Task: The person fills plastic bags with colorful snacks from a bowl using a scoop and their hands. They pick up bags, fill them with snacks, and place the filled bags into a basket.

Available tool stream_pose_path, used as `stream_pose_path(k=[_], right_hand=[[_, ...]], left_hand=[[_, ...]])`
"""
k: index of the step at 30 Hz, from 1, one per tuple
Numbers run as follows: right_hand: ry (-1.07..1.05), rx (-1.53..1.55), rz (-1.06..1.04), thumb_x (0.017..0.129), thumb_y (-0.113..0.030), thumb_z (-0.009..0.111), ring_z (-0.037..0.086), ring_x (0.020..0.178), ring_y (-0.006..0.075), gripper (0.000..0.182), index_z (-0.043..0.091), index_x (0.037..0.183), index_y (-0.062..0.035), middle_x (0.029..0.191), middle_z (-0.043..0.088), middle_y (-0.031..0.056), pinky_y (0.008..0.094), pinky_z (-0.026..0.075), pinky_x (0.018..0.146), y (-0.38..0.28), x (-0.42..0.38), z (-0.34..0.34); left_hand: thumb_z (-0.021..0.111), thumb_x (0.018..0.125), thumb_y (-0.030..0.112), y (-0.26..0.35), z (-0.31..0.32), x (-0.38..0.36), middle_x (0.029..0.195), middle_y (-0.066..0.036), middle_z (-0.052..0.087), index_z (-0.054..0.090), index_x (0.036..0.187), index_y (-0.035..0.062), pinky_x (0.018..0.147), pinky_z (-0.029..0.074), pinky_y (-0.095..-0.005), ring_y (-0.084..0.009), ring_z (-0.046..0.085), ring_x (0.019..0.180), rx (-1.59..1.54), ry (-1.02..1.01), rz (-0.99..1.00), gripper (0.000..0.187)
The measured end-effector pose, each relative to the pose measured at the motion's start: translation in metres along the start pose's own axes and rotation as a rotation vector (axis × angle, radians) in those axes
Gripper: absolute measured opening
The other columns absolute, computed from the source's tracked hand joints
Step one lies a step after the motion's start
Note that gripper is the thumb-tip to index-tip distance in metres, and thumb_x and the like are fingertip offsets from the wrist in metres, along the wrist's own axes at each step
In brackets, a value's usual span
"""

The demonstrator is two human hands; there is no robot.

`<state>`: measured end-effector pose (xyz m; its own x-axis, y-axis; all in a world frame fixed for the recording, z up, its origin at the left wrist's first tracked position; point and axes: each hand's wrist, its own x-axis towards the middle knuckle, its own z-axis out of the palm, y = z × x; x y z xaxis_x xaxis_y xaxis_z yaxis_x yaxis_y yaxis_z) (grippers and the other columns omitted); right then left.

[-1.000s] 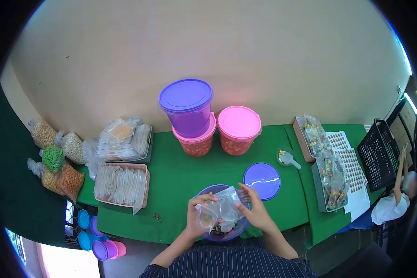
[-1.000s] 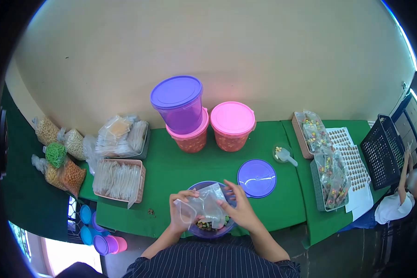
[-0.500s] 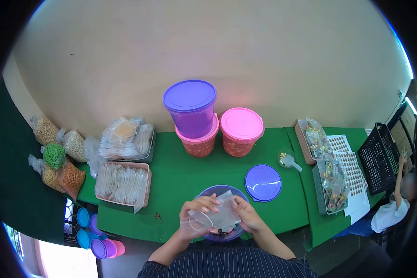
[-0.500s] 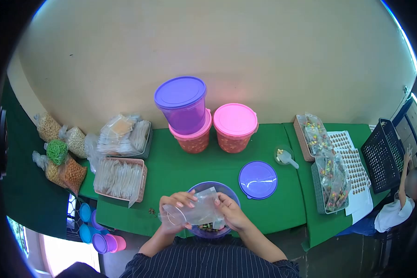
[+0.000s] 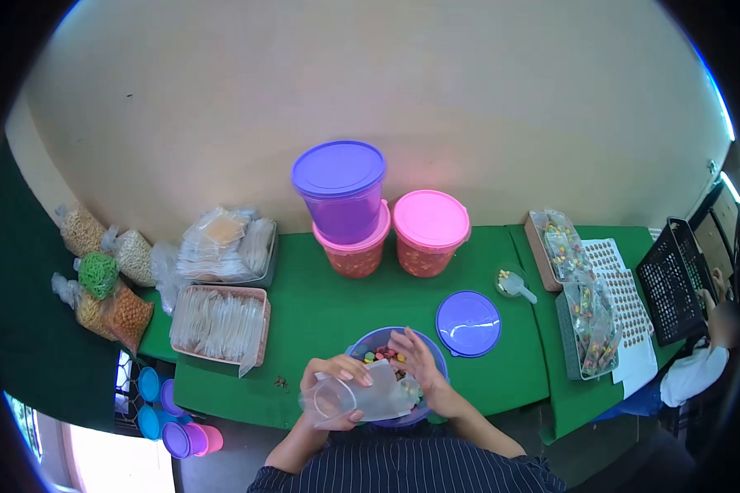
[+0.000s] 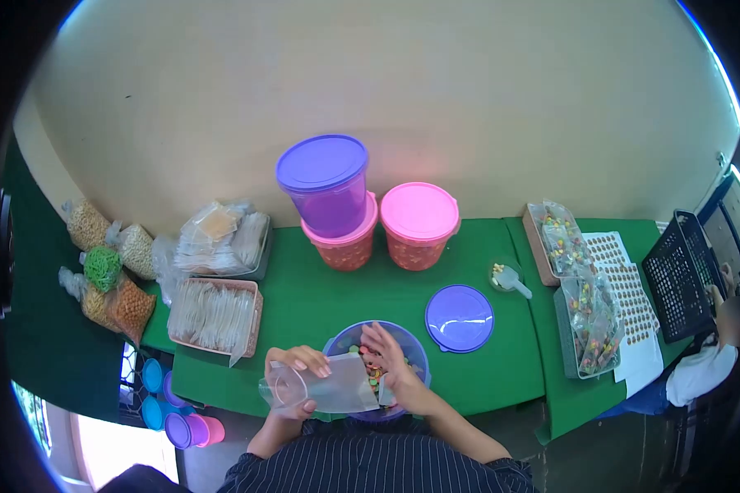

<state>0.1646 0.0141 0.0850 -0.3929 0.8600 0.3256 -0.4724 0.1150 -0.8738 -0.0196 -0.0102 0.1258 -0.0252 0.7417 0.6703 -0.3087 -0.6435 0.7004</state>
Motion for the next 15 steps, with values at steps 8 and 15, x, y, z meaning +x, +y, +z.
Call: stream_pose_path(k=[8, 15], right_hand=[[-0.345, -0.488, 0.251, 0.074, -0.029, 0.079, 0.048, 0.127, 0.0284, 0.079, 0.041, 0.140, -0.0069, 0.136, 0.050, 0.0149, 0.0393, 0.037, 0.106, -0.019, 0.003, 0.009], [-0.261, -0.892, 0.217, 0.081, -0.006, 0.063, 0.053, 0.119, 0.0303, 0.048, 0.052, 0.127, -0.0032, 0.128, 0.056, 0.0148, 0.0416, 0.041, 0.102, 0.046, 0.022, -0.046]], left_hand=[[0.081, 0.072, 0.023, -0.004, -0.010, -0.020, 0.087, -0.011, 0.058, 0.041, 0.103, 0.0075, 0.083, 0.047, -0.0393, -0.0219, 0.059, 0.084, 0.020, -0.018, -0.032, 0.054], [0.076, 0.071, 0.010, -0.020, -0.033, -0.009, 0.092, -0.007, 0.055, 0.045, 0.104, 0.0080, 0.090, 0.045, -0.0447, -0.0228, 0.057, 0.089, 1.055, 0.412, 0.409, 0.045]])
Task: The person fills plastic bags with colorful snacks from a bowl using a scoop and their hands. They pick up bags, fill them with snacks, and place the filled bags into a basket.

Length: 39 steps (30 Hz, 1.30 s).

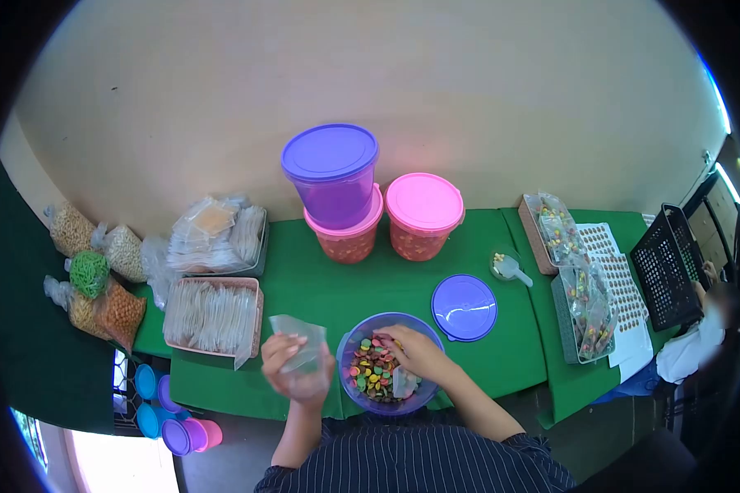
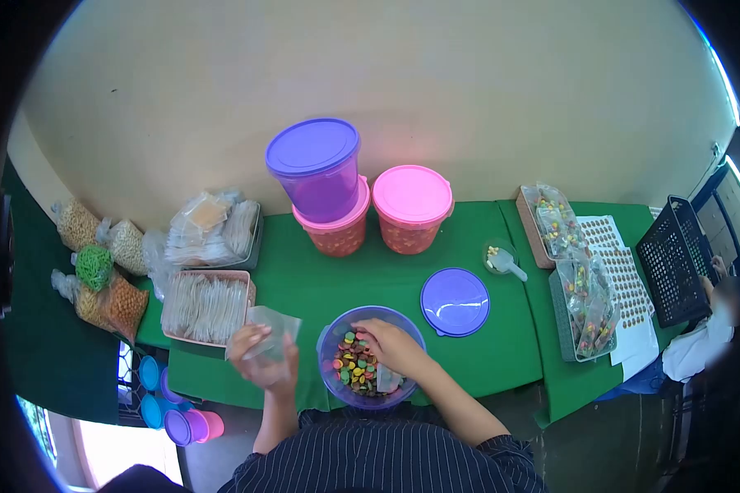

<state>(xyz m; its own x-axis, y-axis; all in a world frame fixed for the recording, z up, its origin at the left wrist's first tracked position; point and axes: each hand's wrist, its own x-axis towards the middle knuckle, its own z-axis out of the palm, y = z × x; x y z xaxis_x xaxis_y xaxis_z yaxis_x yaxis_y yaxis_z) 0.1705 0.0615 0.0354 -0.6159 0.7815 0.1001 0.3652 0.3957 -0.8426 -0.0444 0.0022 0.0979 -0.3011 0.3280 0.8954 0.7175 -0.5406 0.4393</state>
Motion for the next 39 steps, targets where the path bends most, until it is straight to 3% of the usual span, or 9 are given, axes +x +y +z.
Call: stream_pose_path(k=[2, 5, 7, 9, 13, 15, 19, 31, 39], right_hand=[[-0.213, -0.354, 0.041, 0.077, 0.002, 0.055, 0.054, 0.116, 0.0343, 0.043, 0.058, 0.119, -0.0012, 0.123, 0.056, 0.0194, 0.0483, 0.036, 0.105, 0.020, -0.004, 0.004], [-0.162, -0.935, -0.051, 0.077, -0.003, 0.053, 0.056, 0.111, 0.0352, 0.034, 0.063, 0.110, 0.0015, 0.112, 0.059, 0.0242, 0.0517, 0.033, 0.106, 0.064, -0.034, 0.036], [-0.193, -0.970, -0.082, 0.078, -0.008, 0.053, 0.058, 0.105, 0.0375, 0.025, 0.066, 0.097, 0.0028, 0.108, 0.059, 0.0256, 0.0526, 0.033, 0.106, 0.052, -0.035, 0.028], [-0.460, -0.730, 0.243, 0.076, -0.008, 0.057, 0.059, 0.101, 0.0376, 0.019, 0.066, 0.088, 0.0024, 0.110, 0.059, 0.0221, 0.0526, 0.034, 0.105, 0.040, -0.030, 0.017], [-0.530, -0.719, 0.188, 0.074, -0.010, 0.060, 0.061, 0.095, 0.0356, 0.018, 0.064, 0.087, 0.0015, 0.101, 0.061, 0.0189, 0.0499, 0.040, 0.098, 0.022, -0.027, 0.005], [-0.295, -0.640, 0.021, 0.072, -0.011, 0.064, 0.062, 0.090, 0.0331, 0.022, 0.062, 0.090, 0.0018, 0.087, 0.062, 0.0168, 0.0454, 0.045, 0.088, -0.002, -0.027, -0.008], [-0.137, -0.863, -0.083, 0.075, -0.010, 0.060, 0.063, 0.083, 0.0310, 0.017, 0.064, 0.090, -0.0031, 0.081, 0.063, 0.0136, 0.0398, 0.047, 0.077, -0.027, -0.008, -0.029], [-0.502, -0.798, -0.018, 0.076, -0.011, 0.056, 0.067, 0.074, 0.0325, 0.014, 0.068, 0.083, -0.0057, 0.077, 0.066, 0.0152, 0.0451, 0.052, 0.064, 0.025, 0.002, 0.011], [-0.681, -0.597, 0.363, 0.075, -0.014, 0.057, 0.067, 0.081, 0.0338, 0.019, 0.067, 0.085, -0.0015, 0.087, 0.068, 0.0181, 0.0447, 0.053, 0.069, 0.033, -0.013, 0.014]], left_hand=[[0.075, 0.069, 0.004, -0.013, 0.015, -0.011, 0.093, -0.008, 0.057, 0.048, 0.103, 0.0080, 0.090, 0.044, -0.0442, -0.0235, 0.057, 0.091, 0.135, -0.118, -0.037, 0.043], [0.072, 0.069, 0.000, -0.035, 0.035, -0.049, 0.095, -0.008, 0.060, 0.054, 0.102, 0.0077, 0.093, 0.043, -0.0449, -0.0255, 0.058, 0.093, 0.211, -0.291, -0.224, 0.038], [0.071, 0.070, 0.002, -0.040, 0.045, -0.063, 0.095, -0.008, 0.061, 0.057, 0.101, 0.0074, 0.095, 0.041, -0.0460, -0.0268, 0.058, 0.095, 0.152, -0.343, -0.387, 0.035], [0.071, 0.073, 0.009, -0.043, 0.049, -0.073, 0.096, -0.010, 0.060, 0.058, 0.101, 0.0073, 0.100, 0.037, -0.0471, -0.0314, 0.057, 0.097, -0.283, -0.300, -0.874, 0.032], [0.070, 0.075, 0.013, -0.051, 0.046, -0.070, 0.098, -0.011, 0.060, 0.058, 0.102, 0.0076, 0.101, 0.035, -0.0461, -0.0326, 0.056, 0.099, 0.014, -0.544, -0.470, 0.031], [0.068, 0.076, 0.013, -0.048, 0.047, -0.068, 0.099, -0.011, 0.060, 0.058, 0.102, 0.0078, 0.100, 0.036, -0.0448, -0.0329, 0.056, 0.099, 0.093, -0.567, -0.391, 0.029], [0.068, 0.076, 0.012, -0.045, 0.049, -0.069, 0.097, -0.011, 0.060, 0.058, 0.102, 0.0078, 0.099, 0.037, -0.0445, -0.0322, 0.056, 0.099, 0.104, -0.541, -0.453, 0.028], [0.070, 0.074, 0.010, -0.048, 0.051, -0.068, 0.097, -0.011, 0.061, 0.059, 0.102, 0.0065, 0.091, 0.040, -0.0406, -0.0315, 0.056, 0.097, 0.048, -0.538, -0.518, 0.031], [0.072, 0.071, 0.008, -0.047, 0.050, -0.071, 0.095, -0.011, 0.061, 0.059, 0.100, 0.0067, 0.088, 0.042, -0.0396, -0.0300, 0.058, 0.095, 0.007, -0.512, -0.595, 0.031]])
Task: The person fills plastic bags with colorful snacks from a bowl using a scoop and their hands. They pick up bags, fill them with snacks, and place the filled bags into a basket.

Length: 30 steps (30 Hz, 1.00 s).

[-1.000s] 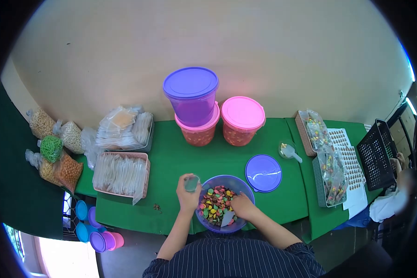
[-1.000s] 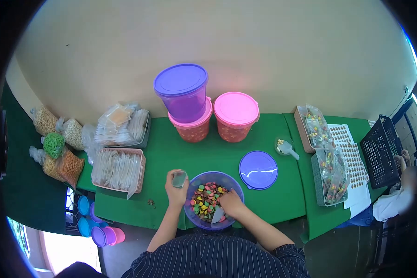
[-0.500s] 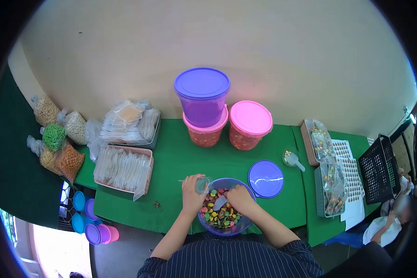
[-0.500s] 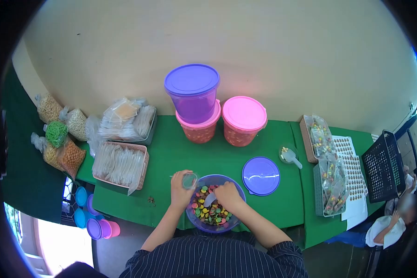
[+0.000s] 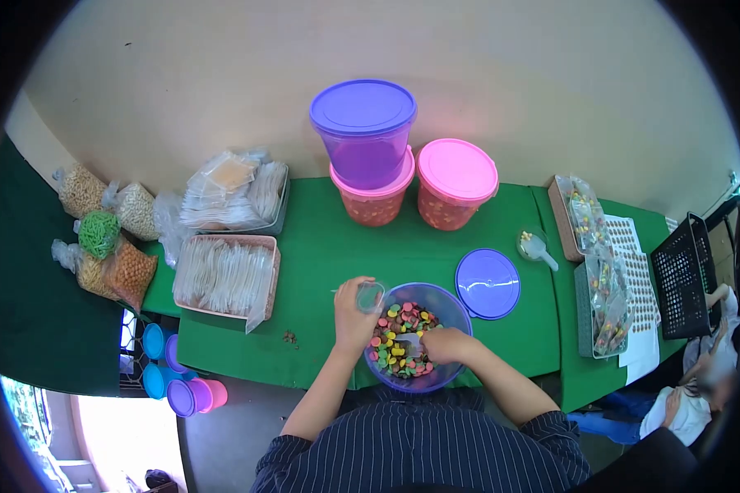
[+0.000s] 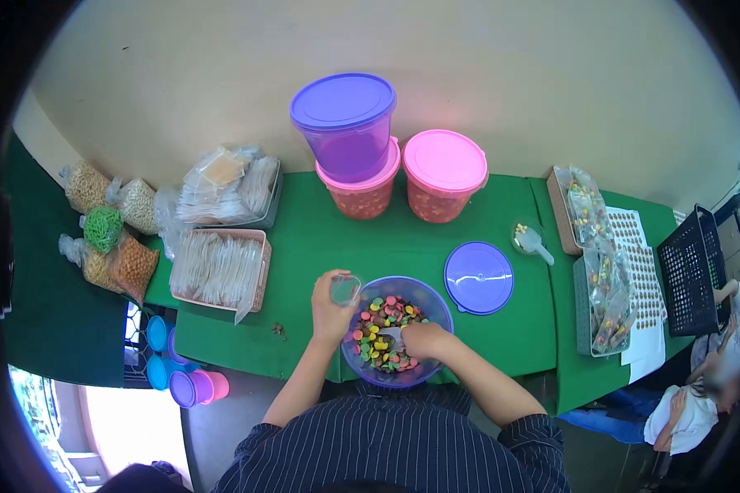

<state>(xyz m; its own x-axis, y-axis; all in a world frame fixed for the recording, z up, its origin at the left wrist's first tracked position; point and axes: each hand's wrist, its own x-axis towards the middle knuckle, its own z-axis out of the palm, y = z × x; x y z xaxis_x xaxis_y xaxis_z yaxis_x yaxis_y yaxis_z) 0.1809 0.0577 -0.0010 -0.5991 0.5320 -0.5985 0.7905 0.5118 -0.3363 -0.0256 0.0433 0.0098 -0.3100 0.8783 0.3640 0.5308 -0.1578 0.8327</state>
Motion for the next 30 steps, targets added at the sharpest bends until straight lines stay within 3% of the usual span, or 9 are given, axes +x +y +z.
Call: stream_pose_path(k=[4, 5, 9, 14, 20, 22, 28, 29, 30], right_hand=[[0.021, -0.052, 0.069, 0.075, -0.014, 0.056, 0.067, 0.082, 0.0338, 0.021, 0.068, 0.088, -0.0015, 0.087, 0.068, 0.0190, 0.0456, 0.053, 0.071, -0.023, -0.008, 0.000], [0.042, -0.104, 0.016, 0.081, -0.013, 0.051, 0.069, 0.079, 0.0320, 0.023, 0.069, 0.087, -0.0014, 0.087, 0.069, 0.0194, 0.0445, 0.054, 0.068, -0.029, -0.009, 0.001], [0.128, -0.054, 0.062, 0.078, -0.017, 0.056, 0.068, 0.078, 0.0347, 0.021, 0.068, 0.086, -0.0015, 0.085, 0.068, 0.0203, 0.0461, 0.053, 0.069, -0.040, 0.000, 0.026], [-0.078, 0.089, 0.006, 0.082, -0.019, 0.051, 0.066, 0.080, 0.0380, 0.026, 0.066, 0.090, -0.0001, 0.084, 0.066, 0.0221, 0.0462, 0.051, 0.072, -0.028, -0.017, 0.009], [-0.039, 0.231, 0.080, 0.084, -0.020, 0.048, 0.064, 0.082, 0.0380, 0.027, 0.066, 0.092, -0.0009, 0.088, 0.066, 0.0218, 0.0470, 0.050, 0.075, -0.034, -0.004, 0.021], [0.109, 0.326, 0.086, 0.086, -0.021, 0.048, 0.064, 0.076, 0.0377, 0.028, 0.066, 0.087, 0.0005, 0.081, 0.065, 0.0220, 0.0466, 0.049, 0.071, -0.033, -0.007, 0.021], [0.325, 0.758, -0.011, 0.090, -0.029, 0.055, 0.061, 0.060, 0.0305, 0.034, 0.067, 0.082, 0.0021, 0.064, 0.062, 0.0185, 0.0413, 0.048, 0.062, -0.024, -0.017, -0.001], [0.402, 0.718, -0.031, 0.090, -0.028, 0.055, 0.061, 0.057, 0.0225, 0.036, 0.066, 0.079, 0.0043, 0.055, 0.057, 0.0156, 0.0370, 0.047, 0.058, -0.023, -0.018, -0.001], [0.401, 0.717, -0.029, 0.090, -0.028, 0.055, 0.061, 0.057, 0.0225, 0.036, 0.066, 0.079, 0.0043, 0.055, 0.057, 0.0156, 0.0370, 0.047, 0.058, -0.021, -0.017, 0.000]], left_hand=[[0.072, 0.072, 0.008, 0.001, 0.000, -0.001, 0.094, -0.011, 0.062, 0.059, 0.099, 0.0061, 0.087, 0.043, -0.0404, -0.0301, 0.058, 0.094, 0.024, -0.005, 0.002, 0.031], [0.072, 0.072, 0.008, 0.001, -0.001, -0.001, 0.094, -0.011, 0.062, 0.059, 0.099, 0.0061, 0.087, 0.043, -0.0404, -0.0301, 0.058, 0.094, 0.024, -0.009, 0.002, 0.031], [0.072, 0.070, 0.004, 0.001, 0.002, 0.001, 0.094, -0.011, 0.062, 0.059, 0.100, 0.0056, 0.085, 0.045, -0.0381, -0.0286, 0.059, 0.093, 0.029, 0.013, 0.016, 0.033], [0.073, 0.069, 0.001, 0.003, -0.002, -0.003, 0.094, -0.010, 0.064, 0.059, 0.101, 0.0056, 0.084, 0.046, -0.0353, -0.0263, 0.061, 0.093, 0.009, 0.017, -0.009, 0.035], [0.072, 0.071, 0.002, 0.004, -0.001, 0.000, 0.095, -0.010, 0.064, 0.059, 0.102, 0.0058, 0.084, 0.046, -0.0351, -0.0260, 0.061, 0.092, 0.014, 0.014, 0.022, 0.034], [0.072, 0.071, 0.002, 0.004, -0.002, -0.002, 0.095, -0.010, 0.064, 0.059, 0.101, 0.0055, 0.084, 0.046, -0.0352, -0.0265, 0.061, 0.092, 0.011, 0.007, 0.007, 0.032], [0.071, 0.071, 0.001, 0.005, -0.003, -0.001, 0.095, -0.010, 0.064, 0.059, 0.101, 0.0051, 0.084, 0.047, -0.0352, -0.0268, 0.062, 0.092, 0.040, 0.005, 0.046, 0.032], [0.071, 0.071, 0.001, 0.005, -0.002, -0.001, 0.095, -0.010, 0.064, 0.059, 0.101, 0.0051, 0.084, 0.047, -0.0352, -0.0268, 0.062, 0.092, 0.038, 0.006, 0.045, 0.032], [0.071, 0.071, 0.001, 0.005, -0.002, -0.001, 0.095, -0.010, 0.064, 0.059, 0.101, 0.0051, 0.085, 0.047, -0.0352, -0.0268, 0.062, 0.092, 0.031, 0.007, 0.041, 0.032]])
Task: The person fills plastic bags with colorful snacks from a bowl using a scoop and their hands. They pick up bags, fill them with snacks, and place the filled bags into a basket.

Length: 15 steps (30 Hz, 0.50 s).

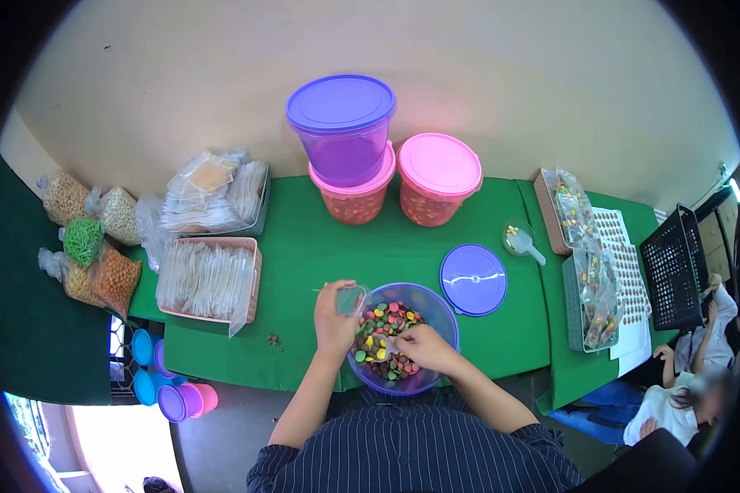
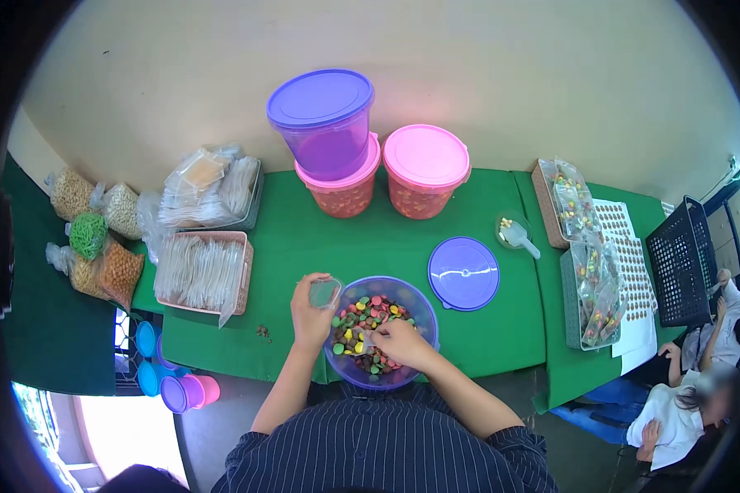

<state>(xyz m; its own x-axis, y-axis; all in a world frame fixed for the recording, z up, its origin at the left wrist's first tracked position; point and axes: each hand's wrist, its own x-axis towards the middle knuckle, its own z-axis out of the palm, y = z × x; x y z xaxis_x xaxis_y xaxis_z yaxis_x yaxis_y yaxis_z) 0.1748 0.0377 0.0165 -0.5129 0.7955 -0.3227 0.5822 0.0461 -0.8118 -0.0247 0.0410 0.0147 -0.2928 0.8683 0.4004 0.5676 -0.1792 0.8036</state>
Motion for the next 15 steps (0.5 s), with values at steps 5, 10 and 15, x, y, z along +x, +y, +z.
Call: stream_pose_path(k=[5, 10, 15], right_hand=[[0.048, 0.513, 0.125, 0.094, -0.010, 0.047, 0.063, 0.069, 0.0143, 0.029, 0.057, 0.117, 0.0045, 0.081, 0.063, 0.0122, 0.0277, 0.052, 0.062, 0.029, 0.009, 0.009], [0.147, 0.824, 0.143, 0.096, -0.003, 0.040, 0.066, 0.085, 0.0192, 0.033, 0.044, 0.127, 0.0067, 0.099, 0.061, 0.0163, 0.0266, 0.054, 0.073, 0.026, 0.014, 0.003], [0.277, 1.043, 0.148, 0.098, -0.007, 0.040, 0.064, 0.101, 0.0246, 0.027, 0.041, 0.123, 0.0033, 0.113, 0.057, 0.0194, 0.0310, 0.054, 0.086, 0.018, 0.012, -0.001]], left_hand=[[0.071, 0.071, 0.001, 0.000, 0.000, -0.001, 0.095, -0.010, 0.064, 0.059, 0.101, 0.0052, 0.085, 0.047, -0.0355, -0.0270, 0.062, 0.092, -0.017, 0.015, -0.035, 0.033], [0.073, 0.073, 0.007, 0.001, 0.000, -0.001, 0.094, -0.011, 0.063, 0.060, 0.099, 0.0052, 0.083, 0.047, -0.0378, -0.0293, 0.060, 0.092, -0.027, 0.005, -0.028, 0.029], [0.073, 0.073, 0.007, 0.001, 0.001, -0.003, 0.093, -0.011, 0.063, 0.060, 0.099, 0.0052, 0.083, 0.046, -0.0378, -0.0296, 0.060, 0.091, -0.054, 0.024, -0.047, 0.030]])
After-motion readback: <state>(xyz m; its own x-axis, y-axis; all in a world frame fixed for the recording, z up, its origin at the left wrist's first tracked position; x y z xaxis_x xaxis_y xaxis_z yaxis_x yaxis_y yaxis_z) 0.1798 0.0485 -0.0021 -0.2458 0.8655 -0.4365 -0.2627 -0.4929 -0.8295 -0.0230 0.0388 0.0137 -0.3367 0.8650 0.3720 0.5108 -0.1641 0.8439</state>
